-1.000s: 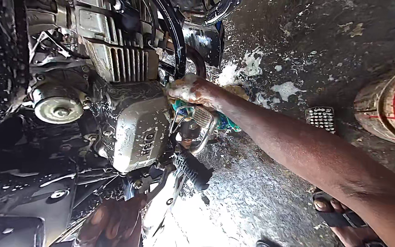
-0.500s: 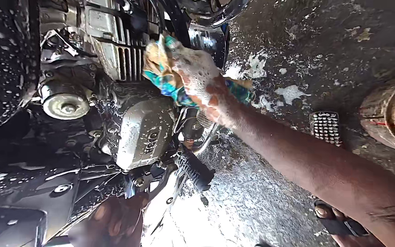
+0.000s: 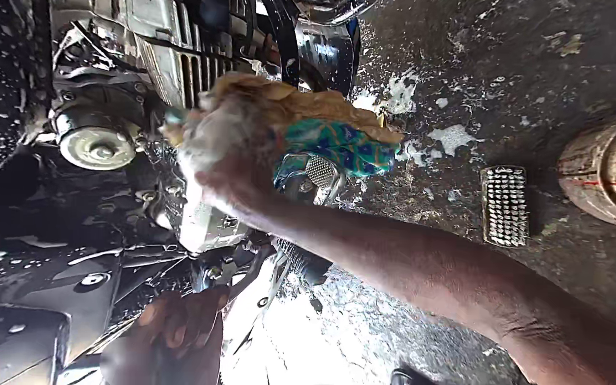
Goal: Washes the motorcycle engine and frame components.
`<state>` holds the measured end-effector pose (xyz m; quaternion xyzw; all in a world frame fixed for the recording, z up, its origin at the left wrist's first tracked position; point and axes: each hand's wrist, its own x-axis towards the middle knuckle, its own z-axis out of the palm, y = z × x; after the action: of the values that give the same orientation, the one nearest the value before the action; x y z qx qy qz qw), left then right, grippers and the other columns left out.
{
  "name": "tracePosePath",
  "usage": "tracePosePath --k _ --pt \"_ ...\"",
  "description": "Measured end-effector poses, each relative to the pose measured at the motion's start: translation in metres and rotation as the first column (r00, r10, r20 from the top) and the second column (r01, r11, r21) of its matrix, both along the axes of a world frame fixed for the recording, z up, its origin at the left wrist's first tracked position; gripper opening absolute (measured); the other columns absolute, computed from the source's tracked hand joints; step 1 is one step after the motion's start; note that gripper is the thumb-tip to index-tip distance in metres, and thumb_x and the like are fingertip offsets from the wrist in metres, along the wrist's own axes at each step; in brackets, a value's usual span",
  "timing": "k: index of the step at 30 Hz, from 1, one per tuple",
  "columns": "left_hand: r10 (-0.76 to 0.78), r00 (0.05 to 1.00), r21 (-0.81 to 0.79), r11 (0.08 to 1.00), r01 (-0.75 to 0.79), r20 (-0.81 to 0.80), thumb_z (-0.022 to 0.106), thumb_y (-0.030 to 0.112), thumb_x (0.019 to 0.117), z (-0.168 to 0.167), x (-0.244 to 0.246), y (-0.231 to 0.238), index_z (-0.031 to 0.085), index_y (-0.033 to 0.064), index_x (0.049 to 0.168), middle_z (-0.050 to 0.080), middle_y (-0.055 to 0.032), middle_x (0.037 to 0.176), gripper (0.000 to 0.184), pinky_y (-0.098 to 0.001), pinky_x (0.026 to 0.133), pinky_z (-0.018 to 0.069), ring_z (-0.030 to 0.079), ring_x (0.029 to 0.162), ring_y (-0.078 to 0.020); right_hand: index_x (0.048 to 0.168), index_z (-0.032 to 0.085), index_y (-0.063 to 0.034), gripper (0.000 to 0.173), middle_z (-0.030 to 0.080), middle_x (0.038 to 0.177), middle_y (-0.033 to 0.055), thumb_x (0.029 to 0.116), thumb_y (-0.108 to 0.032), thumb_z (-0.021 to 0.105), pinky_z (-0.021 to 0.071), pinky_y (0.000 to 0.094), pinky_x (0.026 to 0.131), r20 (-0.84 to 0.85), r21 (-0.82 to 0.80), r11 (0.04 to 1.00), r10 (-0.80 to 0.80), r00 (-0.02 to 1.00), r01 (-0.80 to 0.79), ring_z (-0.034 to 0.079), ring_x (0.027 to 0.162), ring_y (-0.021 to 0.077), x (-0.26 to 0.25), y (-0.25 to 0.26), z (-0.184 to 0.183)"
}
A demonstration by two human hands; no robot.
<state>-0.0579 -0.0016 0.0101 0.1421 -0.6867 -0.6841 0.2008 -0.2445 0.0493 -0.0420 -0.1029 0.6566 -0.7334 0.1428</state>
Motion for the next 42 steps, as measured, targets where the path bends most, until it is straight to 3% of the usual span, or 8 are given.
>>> tracePosePath --k 3,6,11,17,23,28,32,42 --pt "-0.019 0.999 -0.012 1.000 0.019 -0.029 0.058 0.029 0.0994 -0.001 -0.001 -0.003 0.069 0.0147 0.075 0.051 0.0086 0.053 0.030 -0.0249 0.063 0.0555 0.054 0.049 -0.0043 0.129 0.068 -0.0067 0.055 0.067 0.127 0.0158 0.0980 -0.049 0.052 0.0423 0.0490 0.110 -0.496 -0.084 0.758 -0.594 0.633 0.646 0.057 0.128 0.0302 0.032 -0.105 -0.059" --pt "0.025 0.999 -0.036 0.999 -0.026 -0.042 0.059 0.031 0.0976 -0.004 0.000 -0.002 0.068 0.0159 0.073 0.050 0.0099 0.053 0.030 -0.0244 0.060 0.0528 0.051 0.048 -0.0038 0.156 0.039 -0.0058 0.065 0.034 0.164 0.0183 0.1000 -0.035 0.054 0.0190 0.0608 0.123 -0.215 0.189 0.975 -0.074 0.974 0.115 0.022 0.156 0.0371 0.052 -0.029 0.002" --pt "0.019 0.999 -0.033 0.999 -0.021 -0.045 0.056 0.031 0.0987 -0.006 0.005 -0.005 0.065 0.0188 0.071 0.047 0.0113 0.054 0.032 -0.0226 0.057 0.0501 0.049 0.047 -0.0033 0.133 0.066 -0.0060 0.046 0.062 0.140 0.0159 0.0951 -0.032 0.063 0.0322 0.0634 0.115 -0.297 0.023 0.875 -0.456 0.839 0.483 0.047 0.140 0.0404 0.039 -0.052 -0.004" --pt "-0.050 0.998 -0.089 0.995 0.047 -0.025 0.059 0.034 0.0982 -0.009 0.012 -0.013 0.065 0.0221 0.071 0.048 0.0125 0.055 0.030 -0.0203 0.055 0.0488 0.048 0.048 -0.0016 0.143 0.058 -0.0102 0.057 0.049 0.155 0.0184 0.0976 -0.044 0.058 0.0118 0.0700 0.121 -0.546 0.276 0.959 0.104 0.831 0.061 0.030 0.152 0.0437 0.091 -0.025 -0.029" --pt "-0.053 0.989 -0.072 0.996 0.044 -0.137 0.057 0.038 0.0989 -0.027 0.050 -0.029 0.067 0.0242 0.073 0.054 0.0124 0.060 0.031 -0.0259 0.073 0.0536 0.056 0.059 -0.0033 0.117 0.075 -0.0093 0.028 0.072 0.127 0.0103 0.0905 -0.012 0.065 0.0305 0.0635 0.116 -0.895 0.155 0.986 0.116 0.430 0.058 0.061 0.128 0.0355 0.061 -0.003 -0.040" --pt "-0.028 0.969 -0.042 0.999 0.019 -0.246 0.056 0.038 0.1000 -0.041 0.070 -0.033 0.068 0.0251 0.085 0.060 0.0110 0.072 0.023 -0.0284 0.081 0.0538 0.061 0.072 -0.0058 0.139 0.064 -0.0115 0.060 0.059 0.149 0.0098 0.1027 -0.054 0.042 0.0202 0.0577 0.124 -0.776 0.628 0.751 0.625 -0.089 -0.203 0.045 0.145 0.0332 -0.029 0.027 0.015" --pt "-0.070 0.944 -0.042 0.997 0.059 -0.324 0.061 0.039 0.0967 -0.054 0.064 -0.032 0.068 0.0263 0.084 0.061 0.0119 0.074 0.020 -0.0241 0.076 0.0530 0.060 0.072 -0.0032 0.137 0.055 -0.0026 0.042 0.056 0.141 0.0234 0.1016 -0.023 0.046 0.0257 0.0695 0.113 -0.650 0.642 0.766 0.565 -0.509 0.031 0.046 0.135 0.0487 -0.070 0.028 0.012" --pt "-0.165 0.900 -0.035 0.986 0.165 -0.404 0.059 0.038 0.0970 -0.080 0.099 -0.065 0.066 0.0227 0.076 0.059 0.0099 0.070 0.027 -0.0289 0.082 0.0531 0.060 0.071 -0.0054 0.138 0.063 -0.0152 0.041 0.058 0.149 0.0129 0.0985 -0.020 0.056 0.0389 0.0628 0.109 -0.704 0.565 0.824 0.505 -0.499 0.036 0.051 0.139 0.0386 0.009 -0.044 0.009"
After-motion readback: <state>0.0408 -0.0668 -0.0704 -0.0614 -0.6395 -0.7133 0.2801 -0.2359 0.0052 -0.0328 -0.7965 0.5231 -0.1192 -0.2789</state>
